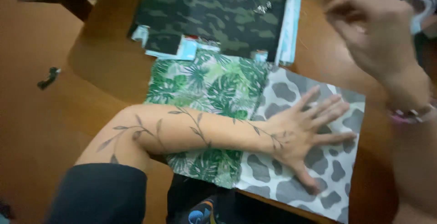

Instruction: The person aligns two patterned fabric pieces on a wooden table and secures them with metal pins. They smooth the fabric, fold edges, and place pins along the seam to hold the layers together.

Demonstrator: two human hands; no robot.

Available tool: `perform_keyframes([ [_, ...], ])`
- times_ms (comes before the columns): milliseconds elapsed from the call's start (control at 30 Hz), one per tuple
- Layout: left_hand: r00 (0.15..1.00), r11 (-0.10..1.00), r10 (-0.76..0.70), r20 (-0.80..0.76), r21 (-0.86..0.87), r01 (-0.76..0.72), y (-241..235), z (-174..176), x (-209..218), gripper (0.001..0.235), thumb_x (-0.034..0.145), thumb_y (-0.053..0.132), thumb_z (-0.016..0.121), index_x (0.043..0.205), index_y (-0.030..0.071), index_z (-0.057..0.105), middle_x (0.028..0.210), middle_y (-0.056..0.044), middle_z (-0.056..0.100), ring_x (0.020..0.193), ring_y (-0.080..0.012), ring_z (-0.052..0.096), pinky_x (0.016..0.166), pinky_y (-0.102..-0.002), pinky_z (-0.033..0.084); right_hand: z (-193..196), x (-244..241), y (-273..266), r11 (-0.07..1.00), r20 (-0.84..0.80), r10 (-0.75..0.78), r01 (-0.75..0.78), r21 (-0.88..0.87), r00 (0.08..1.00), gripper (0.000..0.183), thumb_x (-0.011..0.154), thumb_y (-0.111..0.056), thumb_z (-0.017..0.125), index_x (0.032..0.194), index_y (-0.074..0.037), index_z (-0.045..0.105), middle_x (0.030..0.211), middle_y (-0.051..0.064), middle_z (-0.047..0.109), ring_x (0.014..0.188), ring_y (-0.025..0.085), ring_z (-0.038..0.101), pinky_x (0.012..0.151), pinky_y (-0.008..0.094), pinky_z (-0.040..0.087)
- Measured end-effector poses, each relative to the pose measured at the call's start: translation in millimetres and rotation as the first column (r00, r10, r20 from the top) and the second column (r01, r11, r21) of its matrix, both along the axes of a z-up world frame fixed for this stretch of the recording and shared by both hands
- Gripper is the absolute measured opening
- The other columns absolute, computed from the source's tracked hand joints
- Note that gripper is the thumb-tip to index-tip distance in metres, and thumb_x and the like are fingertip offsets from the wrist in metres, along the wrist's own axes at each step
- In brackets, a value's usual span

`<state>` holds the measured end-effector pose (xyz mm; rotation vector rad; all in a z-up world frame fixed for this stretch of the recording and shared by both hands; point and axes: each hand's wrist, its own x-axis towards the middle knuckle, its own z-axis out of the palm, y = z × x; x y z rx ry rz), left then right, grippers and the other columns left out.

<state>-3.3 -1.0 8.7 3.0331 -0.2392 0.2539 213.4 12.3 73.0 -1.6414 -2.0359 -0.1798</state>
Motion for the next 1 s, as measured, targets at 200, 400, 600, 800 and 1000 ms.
perform_keyframes([
  [200,0.999,0.999,-0.029,-0.039,-0.031,0.028,2.4,2.4,2.0,0.137,0.058,0.112,0.036,0.16,0.022,0.023,0.164,-0.023,0.013,0.153,-0.0432,0.009,0.12,-0.069,0.001,-23.0,27.9,-113.7,0.914,-0.247,-0.379,0.318,-0.252,0.892,0.006,0.117,0.005,0.075,0.122,0.003,0.073,0.108,0.017,0.061,0.101,0.027,0.056,0.091,0.035,0.042],
  [400,0.986,0.993,0.007,-0.167,0.117,0.012,3.4,19.7,4.3,0.151,0.051,0.11,0.002,0.158,0.003,0.002,0.165,-0.016,0.002,0.155,-0.0369,0.002,0.123,-0.063,0.001,-21.3,-1.4,-154.3,0.873,-0.277,-0.439,0.333,-0.357,0.855,0.008,0.103,0.001,0.072,0.11,0.003,0.074,0.108,0.014,0.071,0.094,0.019,0.065,0.09,0.03,0.051],
  [600,1.0,0.998,-0.02,-0.01,-0.067,0.019,0.5,10.1,11.6,0.159,0.048,0.115,0.042,0.156,0.0,0.027,0.164,-0.02,0.022,0.153,-0.0386,0.017,0.122,-0.062,0.006,-33.6,6.7,-158.9,0.926,-0.184,-0.333,0.285,-0.247,0.925,0.01,0.099,-0.003,0.078,0.108,-0.007,0.079,0.099,0.009,0.069,0.084,0.017,0.062,0.078,0.028,0.047],
  [800,0.996,0.991,0.024,0.081,-0.131,-0.013,-0.8,14.9,21.1,0.142,0.046,0.112,0.047,0.137,0.002,0.048,0.148,-0.019,0.043,0.137,-0.0367,0.039,0.113,-0.058,0.027,-41.4,9.5,-158.5,0.935,-0.164,-0.311,0.271,-0.227,0.936,0.008,0.098,-0.004,0.08,0.106,-0.007,0.079,0.098,0.009,0.072,0.08,0.017,0.062,0.074,0.028,0.046],
  [1000,0.982,0.995,0.032,0.188,-0.104,-0.013,2.6,11.8,28.6,0.123,0.072,0.099,0.04,0.135,-0.007,0.05,0.138,-0.018,0.052,0.127,-0.033,0.049,0.111,-0.049,0.035,-31.4,12.6,-151.5,0.899,-0.187,-0.357,0.282,-0.335,0.915,0.008,0.094,-0.004,0.08,0.101,-0.007,0.078,0.095,0.007,0.073,0.077,0.015,0.062,0.067,0.027,0.045],
])
